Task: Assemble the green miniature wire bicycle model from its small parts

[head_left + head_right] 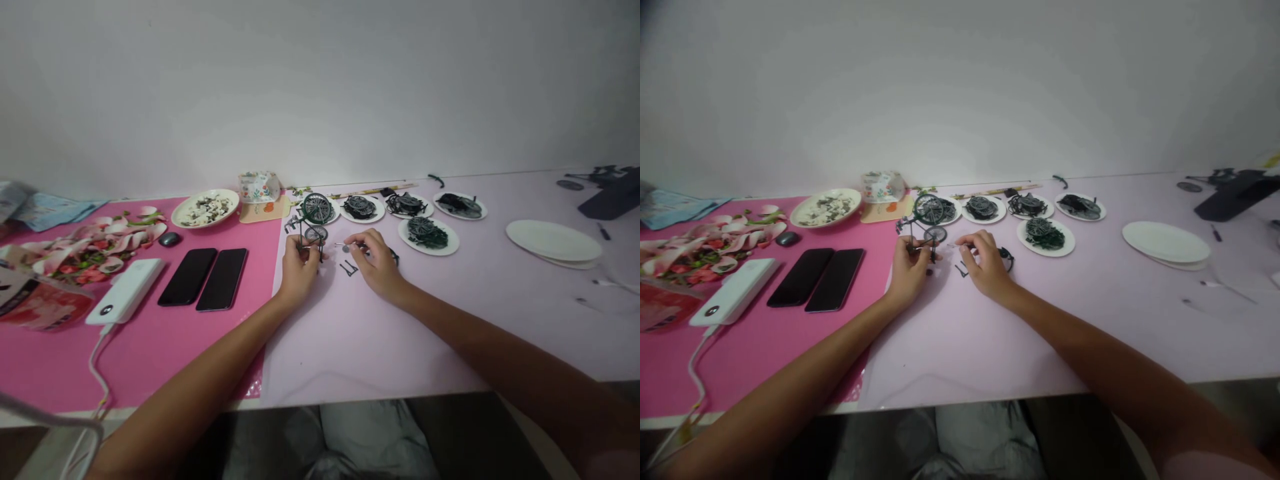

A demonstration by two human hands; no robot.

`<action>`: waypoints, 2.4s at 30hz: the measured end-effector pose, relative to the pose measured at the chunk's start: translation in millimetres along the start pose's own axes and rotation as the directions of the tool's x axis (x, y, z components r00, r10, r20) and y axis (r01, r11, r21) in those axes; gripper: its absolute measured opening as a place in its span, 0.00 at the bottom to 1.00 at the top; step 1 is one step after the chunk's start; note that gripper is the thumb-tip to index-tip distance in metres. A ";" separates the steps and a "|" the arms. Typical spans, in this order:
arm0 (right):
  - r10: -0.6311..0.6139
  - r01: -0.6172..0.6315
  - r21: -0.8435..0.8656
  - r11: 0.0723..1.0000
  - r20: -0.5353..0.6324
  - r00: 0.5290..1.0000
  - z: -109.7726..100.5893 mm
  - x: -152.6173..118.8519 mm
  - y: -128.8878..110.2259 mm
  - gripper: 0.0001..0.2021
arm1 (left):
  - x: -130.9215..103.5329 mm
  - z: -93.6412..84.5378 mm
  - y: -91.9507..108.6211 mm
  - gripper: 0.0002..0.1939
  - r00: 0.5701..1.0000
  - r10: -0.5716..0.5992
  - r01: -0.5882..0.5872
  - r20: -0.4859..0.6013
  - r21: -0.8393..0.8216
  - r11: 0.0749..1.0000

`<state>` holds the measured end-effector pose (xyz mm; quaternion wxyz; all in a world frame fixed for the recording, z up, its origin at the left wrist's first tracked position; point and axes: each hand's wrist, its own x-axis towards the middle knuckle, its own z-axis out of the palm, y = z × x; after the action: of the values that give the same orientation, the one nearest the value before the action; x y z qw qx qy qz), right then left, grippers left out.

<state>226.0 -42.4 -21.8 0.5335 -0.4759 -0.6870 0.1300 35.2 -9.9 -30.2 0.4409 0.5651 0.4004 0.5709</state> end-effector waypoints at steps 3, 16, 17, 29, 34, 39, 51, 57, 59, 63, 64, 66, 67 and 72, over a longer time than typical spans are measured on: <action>0.001 -0.001 0.009 1.000 -0.005 1.000 0.9 -0.7 0.4 0.09 | 0.3 -0.8 0.5 0.21 1.000 -0.002 0.002 0.007 -0.006 1.000; -0.022 0.021 -0.045 0.999 -0.023 1.000 -18.0 13.0 2.6 0.23 | 2.3 -2.7 -3.2 0.21 0.999 0.033 -0.032 -0.019 0.052 0.998; -0.029 0.028 -0.059 0.998 -0.031 0.999 -20.8 15.7 4.5 0.24 | 2.9 -2.9 -3.9 0.21 0.999 0.036 -0.035 -0.022 0.055 0.998; -0.081 0.040 -0.342 0.939 -0.107 0.991 -59.5 45.2 21.7 0.05 | 7.3 -3.9 -1.6 0.21 0.997 0.055 -0.055 -0.053 0.009 0.998; -0.040 0.085 -0.340 0.937 0.139 0.990 -58.3 44.9 36.2 0.07 | 13.3 -5.7 -0.6 0.22 0.994 0.073 -0.072 -0.083 0.010 0.997; 0.007 0.072 -0.367 0.927 0.210 0.978 -53.3 39.8 41.3 0.15 | 22.1 -12.9 5.8 0.23 0.989 0.093 -0.095 -0.115 -0.016 0.995; 0.183 -0.101 -0.447 0.889 0.144 0.972 -58.9 41.5 17.8 0.24 | 40.4 -31.8 4.3 0.22 0.982 0.081 -0.085 -0.169 -0.015 0.996; 0.218 -0.146 -0.514 0.845 0.083 0.972 -70.7 50.5 23.1 0.22 | 51.0 -41.5 1.9 0.22 0.970 0.069 -0.071 -0.231 -0.002 0.997; 0.246 -0.160 -0.550 0.820 0.086 0.965 -78.9 54.2 27.2 0.21 | 51.5 -43.0 -0.2 0.21 0.970 0.059 -0.059 -0.236 0.007 0.998; 0.300 -0.110 -0.602 0.791 0.226 0.927 -92.2 57.0 36.5 0.20 | 47.7 -42.4 -2.6 0.21 0.979 0.034 -0.030 -0.203 0.026 0.999; 0.329 -0.107 -0.611 0.784 0.263 0.907 -93.6 56.7 38.6 0.18 | 46.3 -41.8 -2.3 0.21 0.981 0.031 -0.026 -0.190 0.027 0.999; 0.398 -0.120 -0.617 0.778 0.336 0.853 -94.0 55.8 41.9 0.16 | 43.4 -40.1 -0.7 0.22 0.985 0.024 -0.020 -0.169 0.027 0.999; 0.423 -0.126 -0.613 0.780 0.368 0.828 -93.3 55.4 42.9 0.15 | 42.0 -39.1 0.5 0.22 0.987 0.020 -0.016 -0.161 0.027 1.000; 0.453 -0.112 -0.607 0.787 0.443 0.774 -87.3 54.0 40.9 0.13 | 36.2 -32.8 5.5 0.21 0.990 -0.014 0.019 -0.141 0.034 0.999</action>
<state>323.1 -7.3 17.7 0.1177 -0.6492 -0.7372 0.1455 3.2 24.4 -15.7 0.4064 0.5277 0.4453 0.5985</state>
